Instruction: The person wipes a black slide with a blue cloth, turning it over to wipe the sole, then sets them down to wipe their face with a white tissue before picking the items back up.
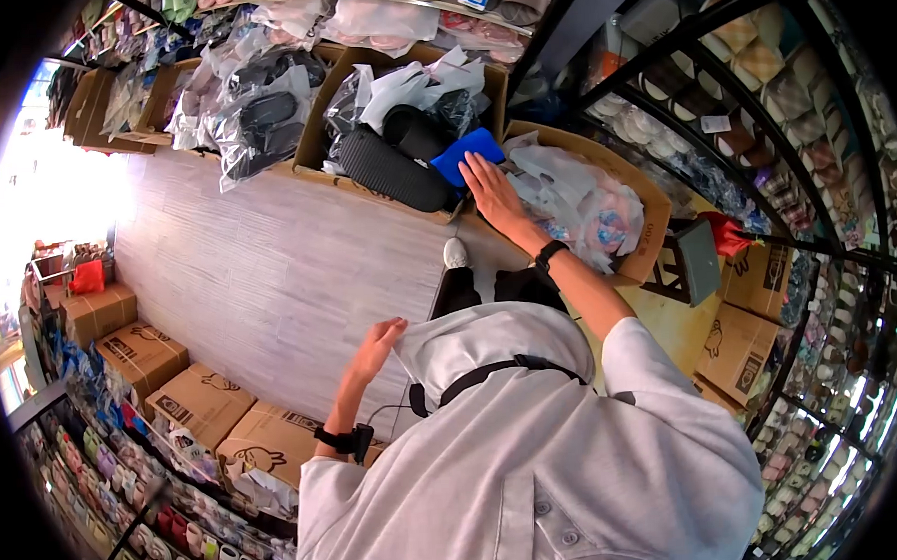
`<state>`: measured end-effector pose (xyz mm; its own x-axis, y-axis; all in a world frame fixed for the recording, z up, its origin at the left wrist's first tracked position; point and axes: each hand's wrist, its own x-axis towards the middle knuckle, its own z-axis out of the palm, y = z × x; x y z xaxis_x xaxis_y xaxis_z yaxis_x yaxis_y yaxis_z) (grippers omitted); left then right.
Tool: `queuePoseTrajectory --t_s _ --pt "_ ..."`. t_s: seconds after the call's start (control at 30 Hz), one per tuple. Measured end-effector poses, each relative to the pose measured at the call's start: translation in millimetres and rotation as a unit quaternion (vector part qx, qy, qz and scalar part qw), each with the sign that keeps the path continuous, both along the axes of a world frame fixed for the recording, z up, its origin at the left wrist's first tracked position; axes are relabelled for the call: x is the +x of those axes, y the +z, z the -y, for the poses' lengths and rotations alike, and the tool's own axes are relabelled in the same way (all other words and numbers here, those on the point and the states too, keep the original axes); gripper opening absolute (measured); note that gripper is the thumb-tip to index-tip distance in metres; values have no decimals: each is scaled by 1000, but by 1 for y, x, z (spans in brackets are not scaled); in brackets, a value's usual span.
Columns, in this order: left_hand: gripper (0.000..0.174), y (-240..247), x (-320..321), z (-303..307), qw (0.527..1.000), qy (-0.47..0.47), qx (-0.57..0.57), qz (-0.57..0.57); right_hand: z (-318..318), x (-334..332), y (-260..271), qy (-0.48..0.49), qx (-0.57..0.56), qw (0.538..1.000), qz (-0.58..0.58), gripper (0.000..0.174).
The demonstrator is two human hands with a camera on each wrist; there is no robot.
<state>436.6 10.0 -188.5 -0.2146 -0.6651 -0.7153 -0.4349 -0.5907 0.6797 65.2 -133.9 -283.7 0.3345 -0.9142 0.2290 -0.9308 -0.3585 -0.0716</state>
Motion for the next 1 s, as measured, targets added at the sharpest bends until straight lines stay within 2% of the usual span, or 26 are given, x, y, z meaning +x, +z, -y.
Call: queuePoseTrajectory --t_s 0.07,0.1,0.13,0.17,0.2,0.23,0.27,0.3,0.33,0.37,0.4,0.47,0.5,0.53,0.6,0.63,0.67,0.73,0.77,0.8,0.9,0.93,1.0 --pt "35 -33 15 -11 994 -37 59 -86 11 8 -10 -4 -22 1000 -3 76" --pt "37 -49 16 -27 998 -14 20 -56 14 10 -10 0 17 1000 -22 90" --pt "37 -65 21 -46 998 -6 19 -54 14 14 -5 7 16 1000 -19 90" --pt "35 -85 29 -66 993 -83 -27 83 15 18 4 2 50 999 19 98" --pt "33 -102 34 -83 960 -159 -71 217 18 20 10 -5 84 995 56 107" --pt "33 -118 39 -101 961 -155 -71 218 20 21 3 -7 66 997 50 115" --pt "32 -134 43 -121 945 -198 -114 235 21 20 2 -2 66 997 50 115" --pt "32 -150 45 -136 924 -239 -157 253 21 21 3 -5 65 998 27 112" --pt "32 -171 46 -148 926 -233 -157 254 24 20 3 -9 63 998 4 109" --pt "31 -192 48 -159 959 -192 -150 147 26 20 -4 -16 46 999 2 106" --pt "30 -192 46 -161 978 -150 -142 38 27 20 -3 -10 45 999 4 106" --pt "29 -194 44 -159 986 -123 -103 46 29 17 -2 -12 45 998 48 100" --pt "28 -191 41 -152 992 -101 -64 52 31 15 -2 -16 24 994 107 87" --pt "28 -183 38 -141 992 -100 -65 51 30 11 -4 -15 23 994 106 87" --pt "25 -175 34 -110 968 -143 -88 185 29 3 -7 -56 22 967 248 74" --pt "23 -177 36 -93 982 -111 -94 124 28 2 0 -82 5 943 322 55" --pt "25 -180 33 -76 978 -108 -140 107 24 -1 8 -84 4 944 320 55" --pt "30 -166 14 -31 980 -81 -156 88 14 -12 21 -147 47 875 459 41" --pt "29 -174 7 -11 978 -69 -185 67 7 -17 20 -167 26 846 506 29" --pt "28 -168 -4 11 976 -67 -202 54 -1 -25 28 -202 53 836 506 24" --pt "25 -126 -53 80 968 -82 -236 17 -29 -49 39 -226 108 686 683 21" --pt "27 -107 -72 101 966 -100 -239 -11 -39 -54 49 -234 97 686 682 21" --pt "35 -49 -114 134 963 -129 -227 -65 -59 -64 77 -264 203 422 843 27"
